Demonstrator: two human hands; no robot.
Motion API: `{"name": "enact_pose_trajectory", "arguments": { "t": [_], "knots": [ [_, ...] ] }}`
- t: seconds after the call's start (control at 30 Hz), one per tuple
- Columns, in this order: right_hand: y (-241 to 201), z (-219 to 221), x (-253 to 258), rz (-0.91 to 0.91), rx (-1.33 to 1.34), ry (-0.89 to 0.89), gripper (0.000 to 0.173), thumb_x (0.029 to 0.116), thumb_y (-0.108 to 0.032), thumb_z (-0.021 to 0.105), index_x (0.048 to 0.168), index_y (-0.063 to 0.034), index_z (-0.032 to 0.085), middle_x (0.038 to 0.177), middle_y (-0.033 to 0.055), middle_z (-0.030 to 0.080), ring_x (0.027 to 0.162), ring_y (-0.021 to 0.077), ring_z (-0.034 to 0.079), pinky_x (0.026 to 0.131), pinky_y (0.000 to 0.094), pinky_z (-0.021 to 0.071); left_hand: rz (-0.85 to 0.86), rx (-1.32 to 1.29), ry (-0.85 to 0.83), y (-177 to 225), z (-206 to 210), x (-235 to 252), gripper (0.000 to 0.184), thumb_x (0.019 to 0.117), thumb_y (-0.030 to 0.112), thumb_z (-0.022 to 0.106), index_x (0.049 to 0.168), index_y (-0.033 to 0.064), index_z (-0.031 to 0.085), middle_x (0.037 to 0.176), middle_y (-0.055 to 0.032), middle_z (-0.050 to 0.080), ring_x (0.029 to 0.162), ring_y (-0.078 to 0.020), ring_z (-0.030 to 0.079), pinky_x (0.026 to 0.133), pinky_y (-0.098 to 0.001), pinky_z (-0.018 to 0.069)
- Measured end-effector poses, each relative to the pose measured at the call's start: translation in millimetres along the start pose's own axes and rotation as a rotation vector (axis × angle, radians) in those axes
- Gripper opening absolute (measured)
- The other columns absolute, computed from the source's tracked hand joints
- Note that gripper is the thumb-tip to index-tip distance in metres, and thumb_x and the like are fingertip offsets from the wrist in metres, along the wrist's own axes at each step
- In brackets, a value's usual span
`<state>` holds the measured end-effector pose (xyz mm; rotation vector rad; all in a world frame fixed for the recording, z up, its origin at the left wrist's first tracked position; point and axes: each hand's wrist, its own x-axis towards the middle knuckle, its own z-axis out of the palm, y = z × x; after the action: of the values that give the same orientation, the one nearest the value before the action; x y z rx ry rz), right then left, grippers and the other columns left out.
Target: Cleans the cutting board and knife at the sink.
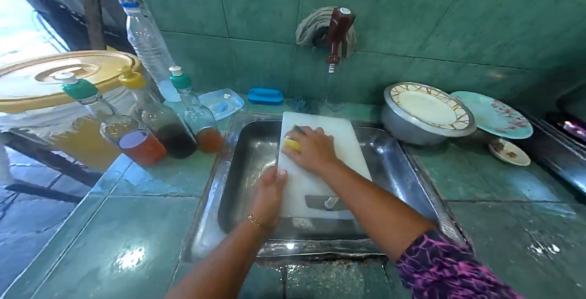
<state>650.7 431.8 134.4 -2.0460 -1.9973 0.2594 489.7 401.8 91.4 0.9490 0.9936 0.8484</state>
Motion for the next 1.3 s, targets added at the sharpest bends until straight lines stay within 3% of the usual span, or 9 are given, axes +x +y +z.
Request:
{"name": "enact_pose_trajectory", "arguments": {
  "t": [0.17,0.3,0.53,0.73,0.83,0.97,1.07,1.2,1.3],
  "knots": [
    [41.1,21.2,-49.5,-0.249,0.008,0.206,0.031,0.0941,-0.042,0.068,0.122,-0.0301,0.073,0.125,0.0048,0.069,0.110,0.0343,0.063,0.080,0.0584,0.0500,0.063,0.034,0.081,-2.2,-26.2,5.4,0.024,0.1104,0.017,0.045,0.117,0.0008,0.063,0.089,-0.0129,0.071,0.073,-0.0202,0.072,0.065,-0.0371,0.0629],
    [100.9,-9.3,-7.4,0.089,-0.056,0.142,0.039,0.1026,-0.044,0.058,0.136,-0.0251,0.066,0.135,0.0153,0.064,0.125,0.0478,0.055,0.090,0.0723,0.0430,0.076,0.016,-0.032,1.9,-45.4,-6.6,0.024,0.1095,0.011,0.045,0.118,-0.0009,0.063,0.089,-0.0128,0.072,0.073,-0.0199,0.073,0.066,-0.0364,0.0639],
    [12.8,32.9,-18.3,-0.190,0.078,0.138,0.035,0.0992,-0.042,0.061,0.128,-0.0255,0.071,0.126,0.0136,0.066,0.114,0.0414,0.061,0.084,0.0639,0.0496,0.038,0.097,0.041,2.1,-35.1,-1.0,0.030,0.1115,0.019,0.042,0.110,-0.0005,0.065,0.082,-0.0115,0.071,0.069,-0.0193,0.072,0.064,-0.0364,0.0627],
    [117.4,7.7,-18.9,0.019,-0.029,0.052,0.040,0.1028,-0.041,0.059,0.135,-0.0186,0.068,0.131,0.0234,0.063,0.121,0.0522,0.055,0.089,0.0722,0.0450,-0.040,0.012,0.048,1.5,-50.3,-13.6,0.035,0.1127,0.022,0.038,0.111,-0.0011,0.064,0.082,-0.0133,0.071,0.069,-0.0208,0.072,0.063,-0.0376,0.0629],
    [84.1,7.7,31.4,0.121,-0.003,0.026,0.042,0.1047,-0.039,0.055,0.140,-0.0172,0.063,0.139,0.0274,0.057,0.131,0.0555,0.047,0.095,0.0750,0.0412,-0.031,0.043,-0.036,2.0,-37.7,-13.9,0.032,0.1121,0.019,0.039,0.110,-0.0004,0.065,0.083,-0.0123,0.072,0.069,-0.0190,0.072,0.064,-0.0354,0.0632],
    [4.9,41.3,-17.3,-0.254,0.149,0.102,0.035,0.0987,-0.034,0.064,0.132,-0.0239,0.069,0.129,0.0178,0.063,0.115,0.0446,0.059,0.084,0.0650,0.0499,0.017,0.095,0.076,-2.3,-41.5,0.4,0.032,0.1115,0.021,0.042,0.108,0.0012,0.066,0.080,-0.0099,0.070,0.067,-0.0175,0.070,0.062,-0.0344,0.0616],
    [34.1,48.8,-62.4,-0.392,0.130,0.109,0.033,0.0976,-0.042,0.061,0.127,-0.0325,0.071,0.128,0.0088,0.066,0.114,0.0360,0.062,0.085,0.0597,0.0519,0.037,0.038,0.170,-4.1,-59.2,2.3,0.034,0.1122,0.025,0.040,0.108,0.0013,0.064,0.082,-0.0109,0.070,0.069,-0.0189,0.071,0.064,-0.0370,0.0622],
    [88.6,19.6,-5.7,-0.061,0.039,0.031,0.037,0.1025,-0.036,0.061,0.135,-0.0186,0.068,0.136,0.0237,0.061,0.129,0.0542,0.050,0.094,0.0777,0.0388,-0.052,-0.043,0.143,-2.6,-69.9,-7.2,0.035,0.1124,0.025,0.039,0.112,-0.0007,0.063,0.083,-0.0124,0.071,0.070,-0.0200,0.072,0.065,-0.0369,0.0629],
    [48.5,27.6,28.6,-0.119,0.036,0.059,0.038,0.1015,-0.035,0.062,0.134,-0.0163,0.068,0.130,0.0259,0.063,0.122,0.0520,0.056,0.093,0.0749,0.0413,-0.070,-0.052,0.063,-1.8,-72.4,-5.9,0.032,0.1122,0.022,0.041,0.113,-0.0002,0.064,0.085,-0.0119,0.071,0.073,-0.0195,0.072,0.067,-0.0366,0.0631]
  ]
}}
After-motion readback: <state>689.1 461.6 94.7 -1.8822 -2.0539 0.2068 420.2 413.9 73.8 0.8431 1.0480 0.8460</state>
